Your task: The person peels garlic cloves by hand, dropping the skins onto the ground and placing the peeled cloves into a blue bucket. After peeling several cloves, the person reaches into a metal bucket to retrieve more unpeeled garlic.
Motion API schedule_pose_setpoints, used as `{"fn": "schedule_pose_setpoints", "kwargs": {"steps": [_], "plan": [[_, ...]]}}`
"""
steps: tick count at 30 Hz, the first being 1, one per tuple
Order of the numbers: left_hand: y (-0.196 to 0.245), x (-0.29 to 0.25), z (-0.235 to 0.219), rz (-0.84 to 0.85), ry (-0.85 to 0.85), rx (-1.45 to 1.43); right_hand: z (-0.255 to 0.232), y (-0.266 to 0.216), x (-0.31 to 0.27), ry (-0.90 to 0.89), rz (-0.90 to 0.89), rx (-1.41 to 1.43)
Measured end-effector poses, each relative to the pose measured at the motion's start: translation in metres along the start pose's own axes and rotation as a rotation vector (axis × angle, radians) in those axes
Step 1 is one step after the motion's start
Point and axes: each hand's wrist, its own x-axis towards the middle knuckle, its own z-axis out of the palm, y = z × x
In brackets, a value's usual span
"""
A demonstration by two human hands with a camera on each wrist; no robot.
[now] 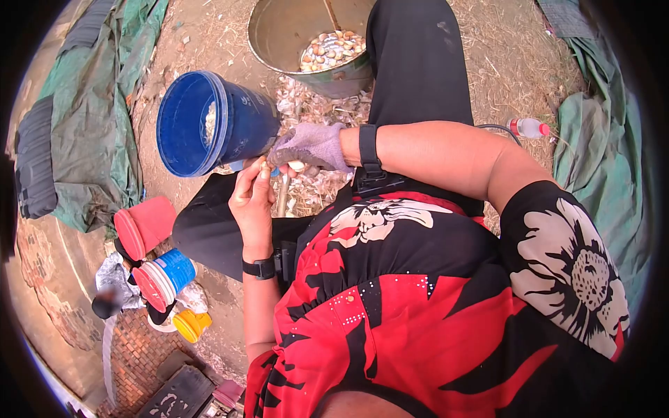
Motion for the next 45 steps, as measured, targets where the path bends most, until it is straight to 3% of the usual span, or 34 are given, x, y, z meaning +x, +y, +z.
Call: {"fn": "schedule_pose_setpoints", "kwargs": {"steps": [1, 5, 7, 9, 10, 12, 16, 18, 20, 23, 28, 30, 33, 36, 38, 42, 44, 45], "plan": [[0.003, -0.001, 0.0, -0.135, -0.019, -0.18, 0.0, 0.002, 0.002, 0.0, -0.001, -0.001], [-0.009, -0.002, 0.002, -0.089, 0.001, -0.161, 0.002, 0.005, 0.003, 0.055, -0.086, -0.096], [-0.005, -0.002, 0.001, -0.171, 0.004, -0.179, 0.003, 0.003, 0.002, 0.056, -0.089, -0.109], [0.002, -0.004, 0.001, -0.136, 0.026, -0.207, 0.0, 0.0, 0.005, 0.075, -0.04, -0.361], [0.007, -0.005, 0.002, -0.101, 0.046, -0.236, -0.005, 0.004, 0.01, 0.077, -0.041, -0.356], [0.02, -0.005, 0.0, -0.087, 0.044, -0.183, -0.011, 0.012, 0.018, 0.201, -0.248, -0.668], [0.018, -0.003, -0.003, -0.023, 0.02, -0.013, -0.008, 0.004, 0.012, 0.17, -0.197, -0.46], [0.012, -0.002, -0.003, 0.023, -0.004, 0.075, -0.006, 0.002, 0.007, 0.027, -0.203, -0.232], [0.009, -0.001, -0.003, 0.262, -0.013, 0.387, -0.007, 0.006, 0.009, 0.019, -0.207, -0.216], [0.015, -0.001, -0.003, 0.346, -0.038, 0.49, -0.005, 0.006, 0.009, 0.019, -0.199, -0.226], [0.021, -0.004, -0.001, 0.354, -0.067, 0.558, -0.011, 0.018, 0.02, 0.014, -0.217, -0.293], [0.02, -0.005, 0.0, 0.343, -0.078, 0.562, -0.008, 0.022, 0.021, 0.079, -0.367, -0.373], [0.019, -0.004, 0.002, 0.348, -0.073, 0.571, -0.009, 0.015, 0.016, 0.041, -0.271, -0.33], [0.012, -0.005, 0.003, 0.306, -0.023, 0.479, -0.001, 0.007, 0.007, 0.042, -0.232, -0.3], [0.009, -0.008, 0.004, 0.062, 0.012, 0.141, 0.003, 0.003, 0.003, 0.038, -0.217, -0.262], [0.003, -0.008, 0.001, 0.004, 0.006, 0.049, -0.001, 0.004, 0.008, -0.029, -0.107, -0.063], [0.012, -0.01, 0.001, -0.102, -0.008, -0.243, 0.0, 0.0, 0.005, -0.009, -0.111, -0.177], [0.012, -0.01, 0.001, -0.103, -0.008, -0.243, 0.001, -0.004, 0.002, 0.01, -0.114, -0.29]]}}
